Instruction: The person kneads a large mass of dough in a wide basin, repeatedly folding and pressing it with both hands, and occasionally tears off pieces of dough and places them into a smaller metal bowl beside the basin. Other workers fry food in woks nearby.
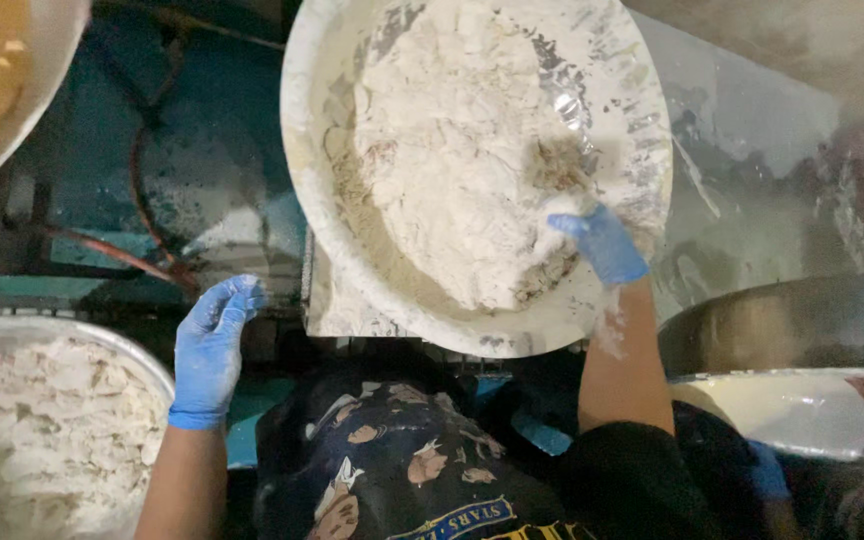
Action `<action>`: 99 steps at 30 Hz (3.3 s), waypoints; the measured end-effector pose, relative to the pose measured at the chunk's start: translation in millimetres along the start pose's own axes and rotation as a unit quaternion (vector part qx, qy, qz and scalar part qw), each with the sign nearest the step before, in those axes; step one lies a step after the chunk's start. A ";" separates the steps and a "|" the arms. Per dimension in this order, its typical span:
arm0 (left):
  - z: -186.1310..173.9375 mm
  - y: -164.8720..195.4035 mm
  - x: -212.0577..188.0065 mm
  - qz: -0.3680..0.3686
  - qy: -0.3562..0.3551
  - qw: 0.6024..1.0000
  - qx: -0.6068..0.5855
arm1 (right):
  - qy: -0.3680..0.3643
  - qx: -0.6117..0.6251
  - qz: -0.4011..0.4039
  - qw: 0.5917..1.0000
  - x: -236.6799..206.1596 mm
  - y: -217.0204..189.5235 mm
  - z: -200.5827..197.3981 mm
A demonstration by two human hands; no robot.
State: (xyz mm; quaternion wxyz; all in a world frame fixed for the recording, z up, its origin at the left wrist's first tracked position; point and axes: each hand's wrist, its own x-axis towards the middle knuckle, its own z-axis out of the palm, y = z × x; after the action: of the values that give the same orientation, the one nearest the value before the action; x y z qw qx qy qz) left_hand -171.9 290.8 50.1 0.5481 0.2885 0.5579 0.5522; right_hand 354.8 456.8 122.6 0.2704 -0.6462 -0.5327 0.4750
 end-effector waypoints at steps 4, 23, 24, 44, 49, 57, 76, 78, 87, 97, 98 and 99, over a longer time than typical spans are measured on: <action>45.0 25.0 2.0 0.021 -0.077 0.997 0.000 | 0.070 -0.156 -0.080 0.982 26.9 30.2 -64.4; 184.0 55.6 58.7 0.084 -0.317 0.842 0.428 | 0.092 -0.301 -0.080 0.946 -26.4 38.0 -19.6; 190.5 44.1 72.7 0.093 -0.331 0.809 0.477 | 0.065 -0.264 -0.040 0.961 -33.2 40.6 -0.3; 256.4 -97.8 153.3 -0.146 -0.225 0.695 0.668 | 0.261 0.212 0.363 0.869 -12.5 53.0 207.0; 256.0 -88.8 142.9 -0.082 -0.102 0.789 0.601 | 0.246 0.296 0.360 0.850 2.1 34.4 205.4; 269.5 -104.2 164.2 -0.067 -0.328 0.742 0.580 | 0.161 0.492 0.410 0.751 1.4 9.7 212.7; 297.3 21.7 186.7 -0.049 -0.191 0.962 0.186 | -0.044 0.561 0.130 0.816 53.5 -47.5 85.5; 314.1 37.5 176.4 0.020 -0.224 0.969 0.098 | 0.002 0.466 0.134 0.875 54.5 -57.3 51.6; 365.1 9.5 191.6 0.034 -0.226 0.964 0.133 | 0.037 0.201 -0.097 0.974 79.5 -48.0 4.2; 314.6 -22.3 207.6 0.066 -0.228 0.843 0.482 | 0.243 -0.450 -0.232 0.828 90.9 19.0 16.0; 305.6 -29.3 207.7 0.047 -0.212 0.856 0.469 | 0.212 -0.341 -0.208 0.892 88.7 23.6 16.8; 298.7 -37.8 207.7 0.025 -0.197 0.867 0.456 | 0.177 -0.227 -0.179 0.941 85.1 29.4 17.3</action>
State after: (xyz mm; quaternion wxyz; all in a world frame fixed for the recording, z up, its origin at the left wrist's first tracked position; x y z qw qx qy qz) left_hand 68.4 564.5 17.0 0.4398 0.6232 0.6208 0.1813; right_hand 350.3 526.1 62.8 0.2869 -0.6579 -0.6770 0.1632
